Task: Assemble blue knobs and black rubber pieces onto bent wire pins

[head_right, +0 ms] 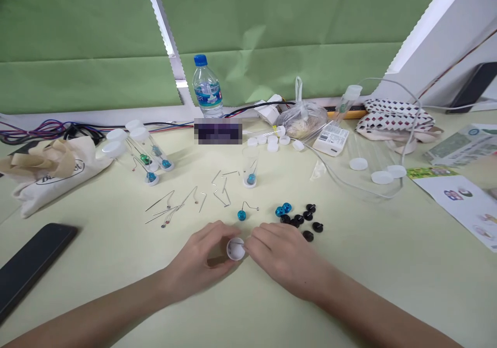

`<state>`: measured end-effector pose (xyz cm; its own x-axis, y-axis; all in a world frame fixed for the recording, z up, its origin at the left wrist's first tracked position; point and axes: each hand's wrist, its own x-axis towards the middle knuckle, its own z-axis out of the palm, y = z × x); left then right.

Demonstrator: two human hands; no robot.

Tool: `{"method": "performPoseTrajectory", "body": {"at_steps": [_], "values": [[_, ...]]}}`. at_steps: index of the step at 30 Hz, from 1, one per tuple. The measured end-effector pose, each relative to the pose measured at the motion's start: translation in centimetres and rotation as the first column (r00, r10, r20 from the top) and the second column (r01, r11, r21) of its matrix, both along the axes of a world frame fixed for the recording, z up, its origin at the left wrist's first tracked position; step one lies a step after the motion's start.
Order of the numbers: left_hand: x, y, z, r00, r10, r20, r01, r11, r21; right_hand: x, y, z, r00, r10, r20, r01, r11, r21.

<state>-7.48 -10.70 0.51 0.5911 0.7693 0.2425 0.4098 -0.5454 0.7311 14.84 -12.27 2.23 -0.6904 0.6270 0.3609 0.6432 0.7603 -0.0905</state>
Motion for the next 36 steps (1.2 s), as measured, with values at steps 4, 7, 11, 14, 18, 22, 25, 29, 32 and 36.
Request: {"method": "performPoseTrajectory", "body": {"at_steps": [4,7,11,14,18,22,25,29,32,36], "values": [[0.0,0.0,0.0,1.000,0.008,0.007,-0.008,1.000,0.008,-0.2,-0.2,-0.5,0.999,-0.022,-0.031,0.021,0.999,-0.039],[0.0,0.0,0.0,1.000,0.019,0.008,-0.019,1.000,0.007,-0.5,-0.2,-0.7,0.990,-0.078,-0.120,0.062,0.989,-0.133],[0.1,-0.1,0.3,0.998,0.065,0.024,-0.063,0.995,-0.072,-1.1,0.1,-0.7,0.960,-0.163,-0.229,0.108,0.965,-0.238],[0.2,0.0,0.6,0.995,0.093,0.035,-0.087,0.984,-0.154,-1.3,0.4,-0.5,0.931,-0.228,-0.286,0.127,0.935,-0.331],[0.2,0.2,1.1,0.994,0.097,0.057,-0.084,0.976,-0.201,-1.2,0.6,-0.1,0.893,-0.307,-0.328,0.144,0.888,-0.436],[0.1,0.2,1.1,0.994,0.095,0.058,-0.082,0.977,-0.197,-1.0,0.5,0.6,0.860,-0.363,-0.360,0.157,0.858,-0.489],[0.0,0.2,0.8,0.997,0.076,0.018,-0.071,0.979,-0.190,-0.9,0.3,1.1,0.810,-0.421,-0.407,0.156,0.825,-0.543],[-0.1,0.3,1.0,0.998,0.034,-0.046,-0.043,0.973,-0.226,-0.6,0.2,1.2,0.701,-0.496,-0.513,0.133,0.797,-0.589],[-0.4,0.6,1.3,0.999,0.043,0.016,-0.037,0.962,-0.270,-0.3,0.2,1.0,0.614,-0.520,-0.594,0.098,0.797,-0.596],[-0.5,1.3,1.1,0.982,0.145,0.118,-0.108,0.956,-0.274,-0.3,0.1,1.1,0.517,-0.560,-0.647,0.106,0.792,-0.601]]}}
